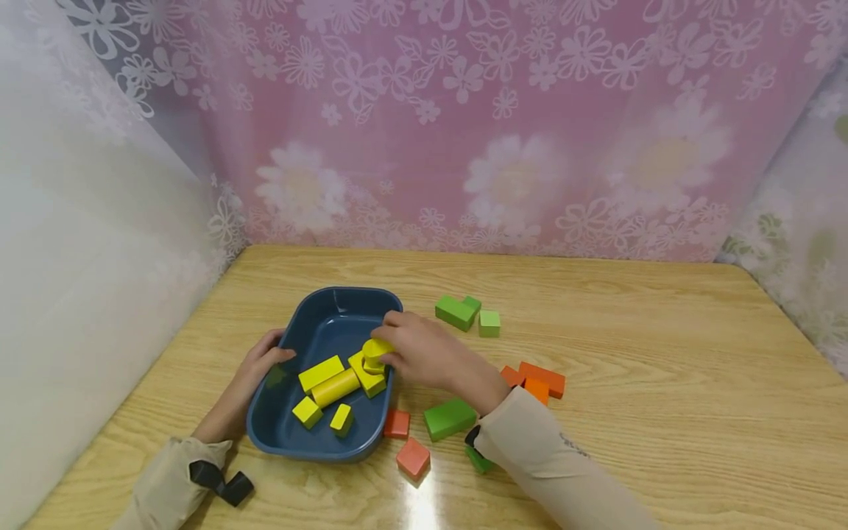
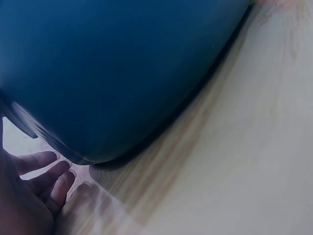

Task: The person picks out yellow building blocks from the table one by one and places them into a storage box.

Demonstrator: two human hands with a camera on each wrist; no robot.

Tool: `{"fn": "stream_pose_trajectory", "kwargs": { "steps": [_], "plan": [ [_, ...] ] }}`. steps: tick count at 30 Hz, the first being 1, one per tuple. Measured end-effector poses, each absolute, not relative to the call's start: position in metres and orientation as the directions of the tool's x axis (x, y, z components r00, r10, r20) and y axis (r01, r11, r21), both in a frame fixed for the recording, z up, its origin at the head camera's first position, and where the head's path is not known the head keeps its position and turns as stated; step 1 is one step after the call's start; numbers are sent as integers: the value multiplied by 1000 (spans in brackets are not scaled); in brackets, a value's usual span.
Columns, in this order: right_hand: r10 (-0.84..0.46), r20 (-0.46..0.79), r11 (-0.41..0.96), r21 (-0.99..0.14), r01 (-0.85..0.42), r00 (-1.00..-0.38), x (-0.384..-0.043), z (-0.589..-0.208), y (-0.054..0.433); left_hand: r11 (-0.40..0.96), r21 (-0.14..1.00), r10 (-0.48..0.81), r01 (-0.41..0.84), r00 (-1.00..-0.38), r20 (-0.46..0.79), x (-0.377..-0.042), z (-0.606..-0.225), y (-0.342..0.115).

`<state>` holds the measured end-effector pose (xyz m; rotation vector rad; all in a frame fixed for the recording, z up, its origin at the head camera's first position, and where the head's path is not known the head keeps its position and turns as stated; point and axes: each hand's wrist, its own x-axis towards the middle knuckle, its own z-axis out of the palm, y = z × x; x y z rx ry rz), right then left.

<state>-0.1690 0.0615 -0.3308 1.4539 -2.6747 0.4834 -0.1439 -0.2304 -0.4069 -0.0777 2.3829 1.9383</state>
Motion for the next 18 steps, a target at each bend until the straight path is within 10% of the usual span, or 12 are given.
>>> {"fn": "stream_pose_trajectory", "kwargs": {
  "steps": [18],
  "plan": [
    [-775, 134, 541, -363, -758, -617, -163, -340, 48, 212, 973, 3, -87, -996, -90, -144, -406, -230]
  ]
}}
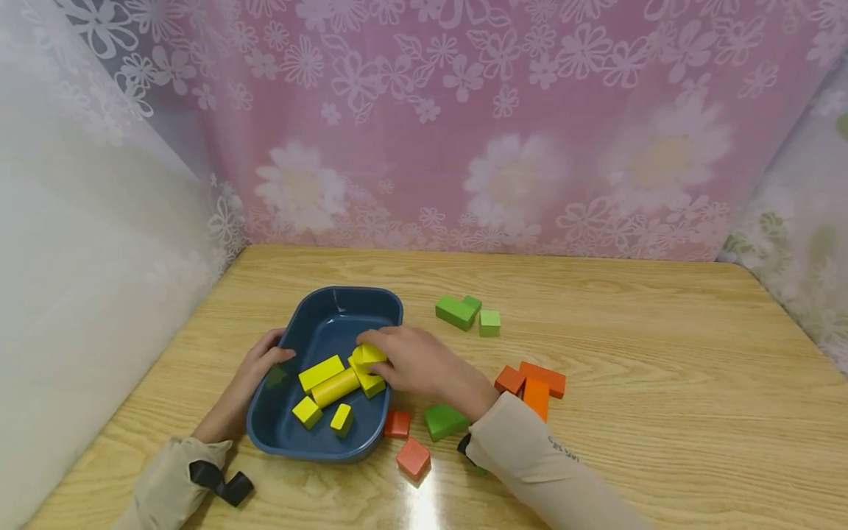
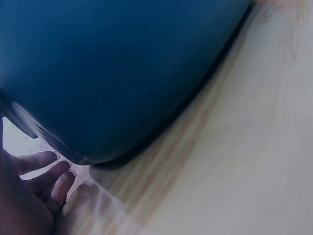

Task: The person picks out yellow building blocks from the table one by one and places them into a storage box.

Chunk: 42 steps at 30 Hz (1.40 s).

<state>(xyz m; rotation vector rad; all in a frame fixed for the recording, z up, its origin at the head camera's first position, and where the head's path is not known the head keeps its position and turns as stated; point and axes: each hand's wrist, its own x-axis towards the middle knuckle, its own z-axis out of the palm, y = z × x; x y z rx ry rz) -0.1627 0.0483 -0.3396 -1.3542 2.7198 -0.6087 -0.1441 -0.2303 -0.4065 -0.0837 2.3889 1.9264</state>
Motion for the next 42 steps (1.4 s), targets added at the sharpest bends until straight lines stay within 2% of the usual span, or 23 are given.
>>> {"fn": "stream_pose_trajectory", "kwargs": {
  "steps": [15, 32, 42],
  "plan": [
    [-688, 144, 599, -441, -669, -711, -164, -355, 46, 204, 975, 5, -92, -995, -95, -145, -407, -229],
    [-691, 120, 587, -482, -650, -713, -164, -363, 47, 200, 977, 6, -79, -997, -82, -144, -406, -230],
    [-691, 119, 604, -448, -659, -713, -160, -361, 49, 212, 973, -2, -89, -996, -90, -144, -408, -231]
  ]
}}
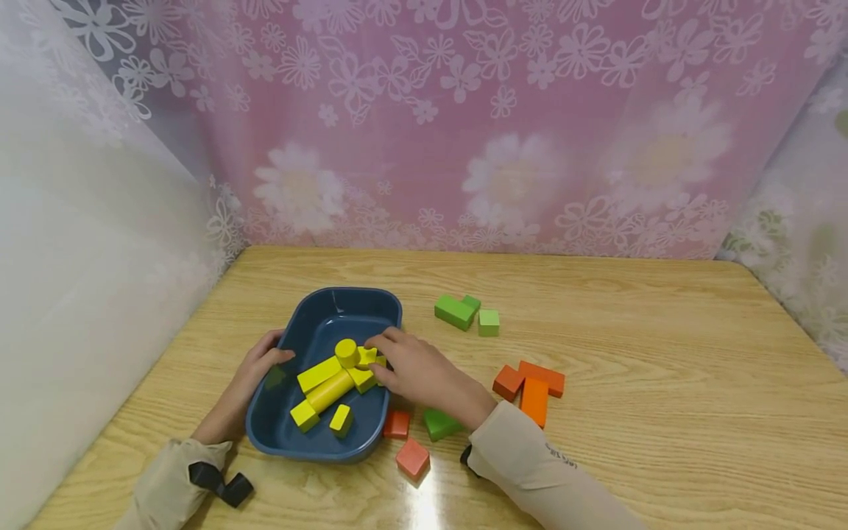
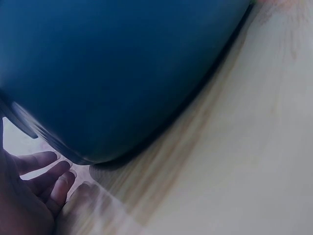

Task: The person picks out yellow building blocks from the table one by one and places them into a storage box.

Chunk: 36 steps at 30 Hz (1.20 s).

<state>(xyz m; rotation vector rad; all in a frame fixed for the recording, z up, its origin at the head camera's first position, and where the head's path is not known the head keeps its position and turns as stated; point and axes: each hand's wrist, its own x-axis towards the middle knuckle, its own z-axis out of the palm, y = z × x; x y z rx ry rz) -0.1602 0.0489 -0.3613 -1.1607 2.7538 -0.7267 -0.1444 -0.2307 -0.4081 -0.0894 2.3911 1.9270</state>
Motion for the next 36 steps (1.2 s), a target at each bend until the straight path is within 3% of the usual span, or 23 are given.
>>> {"fn": "stream_pose_trajectory", "kwargs": {
  "steps": [7, 17, 36],
  "plan": [
    [-715, 101, 598, -423, -681, -691, -155, -359, 55, 212, 974, 10, -82, -996, -86, -144, -408, -230],
    [-703, 42, 596, -510, -620, -710, -146, -344, 79, 207, 975, 13, -82, -996, -86, -144, -407, -228],
    [-597, 218, 637, -455, -622, -772, -132, -313, 151, 191, 975, 28, -113, -992, -121, -141, -402, -232]
  ]
}}
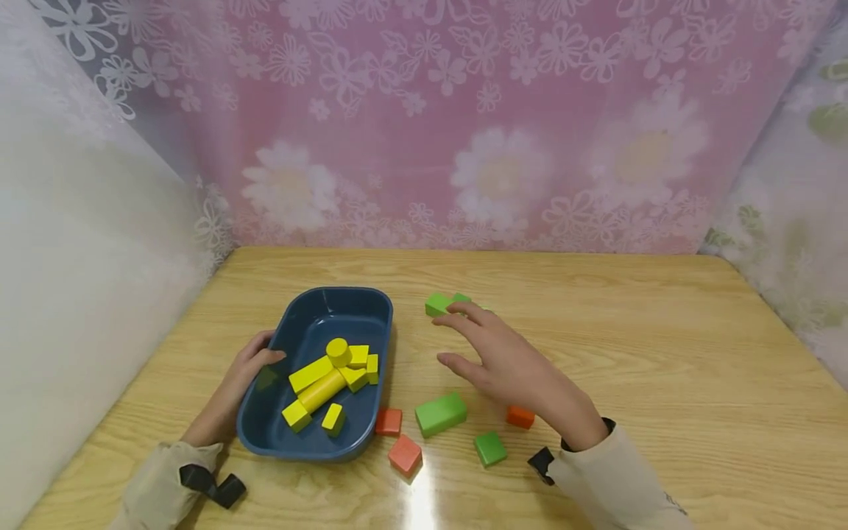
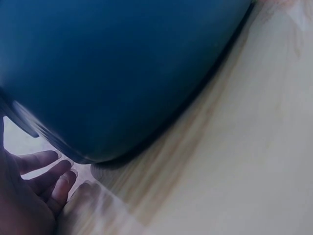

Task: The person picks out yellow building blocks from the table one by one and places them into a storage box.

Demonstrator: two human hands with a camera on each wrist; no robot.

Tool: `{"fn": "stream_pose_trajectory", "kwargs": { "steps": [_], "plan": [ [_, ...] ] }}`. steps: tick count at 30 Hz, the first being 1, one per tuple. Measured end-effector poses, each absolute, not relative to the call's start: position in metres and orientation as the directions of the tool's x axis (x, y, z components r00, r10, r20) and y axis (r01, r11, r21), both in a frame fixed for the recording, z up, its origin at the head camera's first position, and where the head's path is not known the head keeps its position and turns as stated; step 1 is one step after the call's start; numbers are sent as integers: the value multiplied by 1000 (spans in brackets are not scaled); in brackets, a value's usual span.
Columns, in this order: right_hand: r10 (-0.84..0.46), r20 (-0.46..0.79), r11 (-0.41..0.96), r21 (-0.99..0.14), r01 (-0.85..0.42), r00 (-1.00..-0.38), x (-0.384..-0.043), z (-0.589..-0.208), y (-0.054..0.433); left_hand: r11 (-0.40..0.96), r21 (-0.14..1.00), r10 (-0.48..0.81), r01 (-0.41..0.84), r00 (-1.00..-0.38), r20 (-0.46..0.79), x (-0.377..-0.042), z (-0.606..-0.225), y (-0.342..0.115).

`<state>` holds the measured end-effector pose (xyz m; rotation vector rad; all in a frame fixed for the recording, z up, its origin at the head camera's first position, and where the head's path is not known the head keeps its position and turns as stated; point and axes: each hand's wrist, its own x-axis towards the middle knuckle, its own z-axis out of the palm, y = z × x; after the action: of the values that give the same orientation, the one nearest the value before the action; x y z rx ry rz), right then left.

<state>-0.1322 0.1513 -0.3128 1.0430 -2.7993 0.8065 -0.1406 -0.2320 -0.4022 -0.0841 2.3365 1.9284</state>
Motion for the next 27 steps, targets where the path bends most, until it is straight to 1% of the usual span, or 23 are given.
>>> {"fn": "stream_pose_trajectory", "kwargs": {
  "steps": [4, 11, 15, 19, 25, 27],
  "plan": [
    [-604, 223, 641, -435, -632, -766, -133, -313, 156, 191, 975, 26, -115, -992, -122, -142, -402, -233],
    [-599, 206, 657, -427, -621, -774, -132, -311, 160, 188, 977, 37, -96, -994, -105, -147, -402, -228],
    [-592, 220, 659, -422, -623, -775, -133, -312, 159, 226, 969, 25, -100, -994, -108, -147, -403, -231],
    [-597, 201, 656, -435, -617, -776, -131, -318, 153, 276, 953, -3, -122, -992, -126, -136, -404, -239],
    [-587, 190, 656, -460, -599, -787, -126, -324, 149, 272, 948, 18, -168, -984, -180, -122, -405, -252],
    [-577, 195, 660, -461, -594, -793, -126, -323, 151, 307, 941, 27, -141, -987, -157, -122, -403, -255]
  ]
}}
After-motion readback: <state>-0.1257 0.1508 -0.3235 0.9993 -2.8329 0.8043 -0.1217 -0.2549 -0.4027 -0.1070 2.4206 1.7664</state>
